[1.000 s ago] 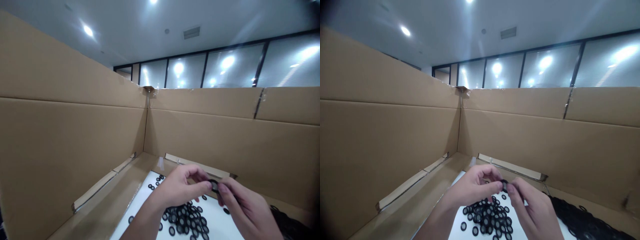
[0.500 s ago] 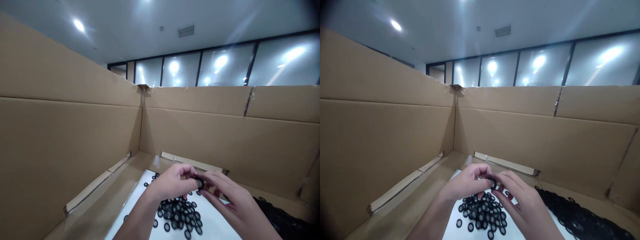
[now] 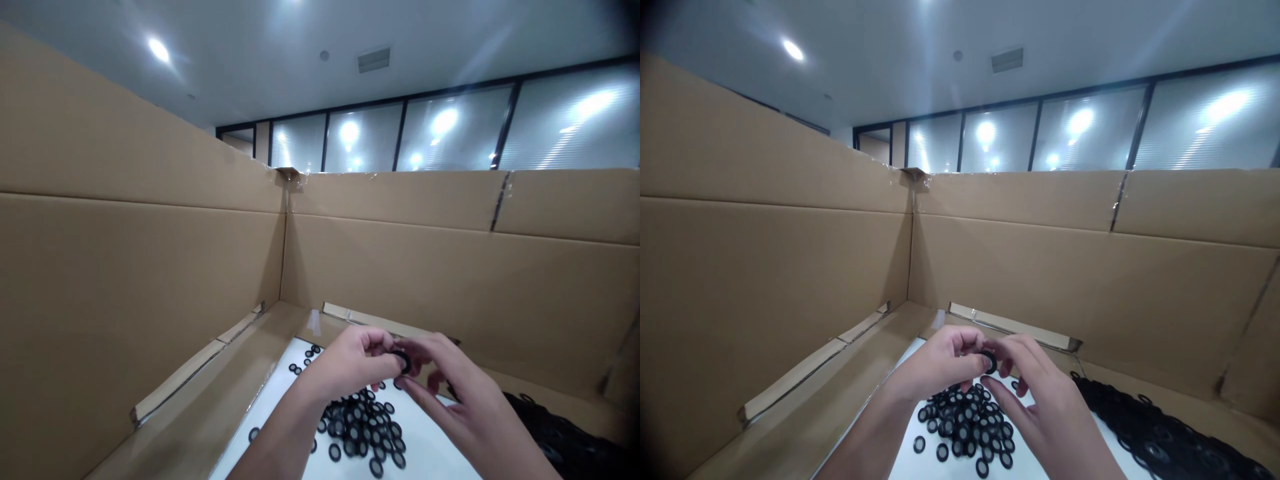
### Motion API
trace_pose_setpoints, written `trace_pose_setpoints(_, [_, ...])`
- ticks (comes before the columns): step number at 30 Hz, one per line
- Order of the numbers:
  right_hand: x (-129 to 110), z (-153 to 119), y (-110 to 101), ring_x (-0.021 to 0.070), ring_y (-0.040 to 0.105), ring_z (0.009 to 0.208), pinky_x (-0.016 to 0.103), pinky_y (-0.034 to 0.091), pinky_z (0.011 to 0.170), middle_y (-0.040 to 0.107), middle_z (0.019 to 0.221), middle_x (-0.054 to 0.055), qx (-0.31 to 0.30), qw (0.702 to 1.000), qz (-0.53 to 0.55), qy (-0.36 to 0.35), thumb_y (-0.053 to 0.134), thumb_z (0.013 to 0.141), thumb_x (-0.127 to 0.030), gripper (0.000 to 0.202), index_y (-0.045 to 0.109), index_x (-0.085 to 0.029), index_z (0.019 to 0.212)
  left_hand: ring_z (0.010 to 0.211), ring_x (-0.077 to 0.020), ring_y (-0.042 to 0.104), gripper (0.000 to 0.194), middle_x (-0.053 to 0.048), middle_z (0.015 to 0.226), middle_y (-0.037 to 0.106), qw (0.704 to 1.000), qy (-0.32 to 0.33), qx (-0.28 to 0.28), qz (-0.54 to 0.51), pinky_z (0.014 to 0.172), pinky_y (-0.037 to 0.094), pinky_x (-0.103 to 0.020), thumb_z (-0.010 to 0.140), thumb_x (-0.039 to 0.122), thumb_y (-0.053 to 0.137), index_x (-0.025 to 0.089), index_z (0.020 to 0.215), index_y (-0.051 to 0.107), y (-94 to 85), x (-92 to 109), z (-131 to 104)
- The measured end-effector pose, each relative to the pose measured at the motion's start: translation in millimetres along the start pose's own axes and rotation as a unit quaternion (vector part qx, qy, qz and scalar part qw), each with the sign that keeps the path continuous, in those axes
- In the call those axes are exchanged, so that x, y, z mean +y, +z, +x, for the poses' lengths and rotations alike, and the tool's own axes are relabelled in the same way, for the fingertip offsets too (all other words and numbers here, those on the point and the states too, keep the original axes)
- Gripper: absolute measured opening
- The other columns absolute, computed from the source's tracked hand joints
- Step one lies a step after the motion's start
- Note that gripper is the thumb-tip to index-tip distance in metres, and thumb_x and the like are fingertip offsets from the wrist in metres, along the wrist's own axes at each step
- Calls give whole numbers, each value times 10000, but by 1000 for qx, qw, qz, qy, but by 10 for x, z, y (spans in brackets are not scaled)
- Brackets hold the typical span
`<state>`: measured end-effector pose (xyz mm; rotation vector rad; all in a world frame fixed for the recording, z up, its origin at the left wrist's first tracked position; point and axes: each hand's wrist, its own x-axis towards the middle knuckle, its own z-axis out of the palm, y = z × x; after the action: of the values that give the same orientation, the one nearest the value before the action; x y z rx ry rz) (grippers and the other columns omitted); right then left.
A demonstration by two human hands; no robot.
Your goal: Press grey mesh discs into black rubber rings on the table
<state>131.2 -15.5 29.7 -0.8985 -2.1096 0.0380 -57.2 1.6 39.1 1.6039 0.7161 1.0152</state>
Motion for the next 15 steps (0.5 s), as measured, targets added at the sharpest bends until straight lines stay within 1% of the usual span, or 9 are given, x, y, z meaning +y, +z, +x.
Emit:
trace_pose_setpoints(2, [-2,7,-20,144,649,724,217,580,566,646,1059,73,5,1000,7,-24,546,974,-361,204,619,-244,1123,542,-73,458,113,46,639,477,1000,4,3,-2,512,367,-206,761,256,647,159,762,591,-14,-32,15])
trace_pose_setpoints(4, [-3,13,-26,145,646,721,223,575,568,644,1043,70,12,999,1,-29,534,984,-364,195,625,-240,1105,544,-70,438,106,50,635,463,1000,11,3,-5,510,356,-202,762,247,650,158,757,593,-17,-45,26])
trace_pose_setpoints(7, [4,13,-7,141,622,650,235,558,540,651,945,50,20,1000,-18,-10,545,977,-394,189,619,-237,1050,536,-65,408,126,65,608,423,1000,16,2,-8,503,340,-198,770,241,659,159,724,574,-7,-34,31])
trace_pose_setpoints(9, [15,5,14,140,613,618,231,545,510,654,898,38,28,999,-25,11,561,961,-429,209,614,-238,1029,533,-62,407,145,67,601,426,1000,15,4,-10,498,333,-195,779,251,671,156,728,574,1,-25,29])
trace_pose_setpoints(11, [33,-2,37,137,615,597,226,545,498,661,874,31,42,998,-23,30,589,935,-455,229,609,-237,1001,545,-64,425,174,56,624,467,1000,13,8,-13,500,347,-195,784,287,699,151,761,594,5,-27,28])
trace_pose_setpoints(15, [86,-5,74,125,597,522,211,530,439,674,838,27,86,994,-19,70,645,872,-484,269,581,-230,935,676,-112,549,295,-13,777,600,999,25,-15,-39,567,467,-230,783,415,742,147,834,630,1,-61,29])
